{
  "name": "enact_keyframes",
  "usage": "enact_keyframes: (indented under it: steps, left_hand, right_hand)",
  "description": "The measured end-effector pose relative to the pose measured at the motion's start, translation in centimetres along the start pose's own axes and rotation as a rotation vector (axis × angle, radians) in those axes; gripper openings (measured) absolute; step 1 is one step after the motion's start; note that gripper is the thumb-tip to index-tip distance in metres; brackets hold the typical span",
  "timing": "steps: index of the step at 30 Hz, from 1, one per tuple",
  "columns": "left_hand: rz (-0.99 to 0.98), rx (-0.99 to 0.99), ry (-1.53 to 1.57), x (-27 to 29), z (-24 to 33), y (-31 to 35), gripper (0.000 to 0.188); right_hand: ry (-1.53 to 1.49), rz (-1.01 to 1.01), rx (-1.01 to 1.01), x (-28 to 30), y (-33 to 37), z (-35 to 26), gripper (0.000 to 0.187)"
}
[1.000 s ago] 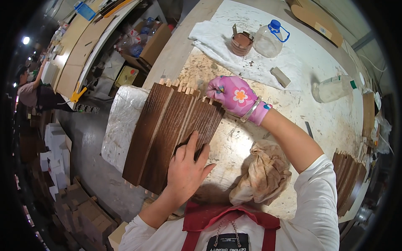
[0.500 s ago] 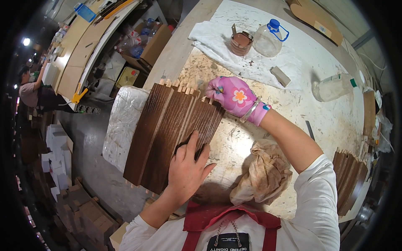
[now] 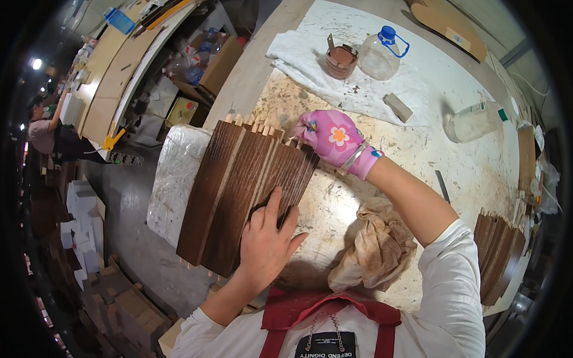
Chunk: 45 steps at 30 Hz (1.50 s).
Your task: The person wipes liquid from a bottle onto several wooden slats with a cloth and marks the ends of the slats with a marker.
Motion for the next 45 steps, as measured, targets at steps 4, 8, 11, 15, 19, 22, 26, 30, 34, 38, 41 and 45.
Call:
enact_keyframes:
  steps: [4,8,11,15,19,22,26,30,34,38,41,45]
  left_hand:
    - [0.002,-0.005,-0.004,0.0,0.1,0.0,0.048]
    - [-0.006,-0.002,-0.013,0.0,0.1,0.0,0.048]
    - [-0.016,-0.004,-0.018,-0.1,0.0,0.0,0.049]
    - [-0.023,-0.001,-0.013,-0.3,0.0,0.1,0.049]
    - [-0.032,0.012,0.002,-0.3,0.0,0.1,0.047]
    - [-0.044,0.033,-0.010,-0.3,0.1,0.0,0.045]
    - [-0.082,0.054,-0.016,-0.2,0.2,-0.1,0.044]
    - [-0.022,-0.014,-0.047,0.1,0.4,0.0,0.047]
    - [-0.002,-0.037,-0.005,0.0,0.1,0.3,0.046]
    - [0.014,-0.053,-0.002,-0.1,0.1,0.4,0.045]
    - [0.022,-0.053,-0.008,-0.2,0.1,0.5,0.045]
    - [0.019,-0.062,-0.006,-0.4,0.0,0.5,0.046]
  right_hand:
    - [0.017,0.011,0.066,-0.3,-0.1,-0.6,0.019]
    - [0.036,0.077,0.032,0.9,0.4,0.3,0.017]
    - [0.021,0.241,-0.024,3.8,1.4,2.7,0.016]
    - [0.174,0.348,-0.156,7.6,3.1,7.9,0.011]
    - [0.183,0.417,-0.149,8.6,3.9,11.9,0.017]
    - [0.240,0.430,-0.124,8.4,3.8,12.6,0.023]
    - [0.332,0.304,-0.155,9.1,4.3,10.4,0.035]
    - [0.445,0.330,-0.074,11.5,9.9,4.3,0.043]
    - [0.353,0.169,-0.097,7.1,20.8,-1.8,0.064]
    - [0.519,-0.306,-0.194,-2.9,27.2,-4.0,0.080]
    - [0.382,-0.005,-0.066,-1.7,25.2,-4.6,0.061]
    - [0.664,0.169,0.458,3.4,17.8,-7.4,0.042]
Point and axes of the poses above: each hand's wrist, its own y-axis away from the middle knuckle, its own x-axis out of the back of the hand, z = x × y, the point moved 7 cm from there along -y, towards the middle knuckle, and after that the axes turned 10 degrees about x, right-handed, at the moved point
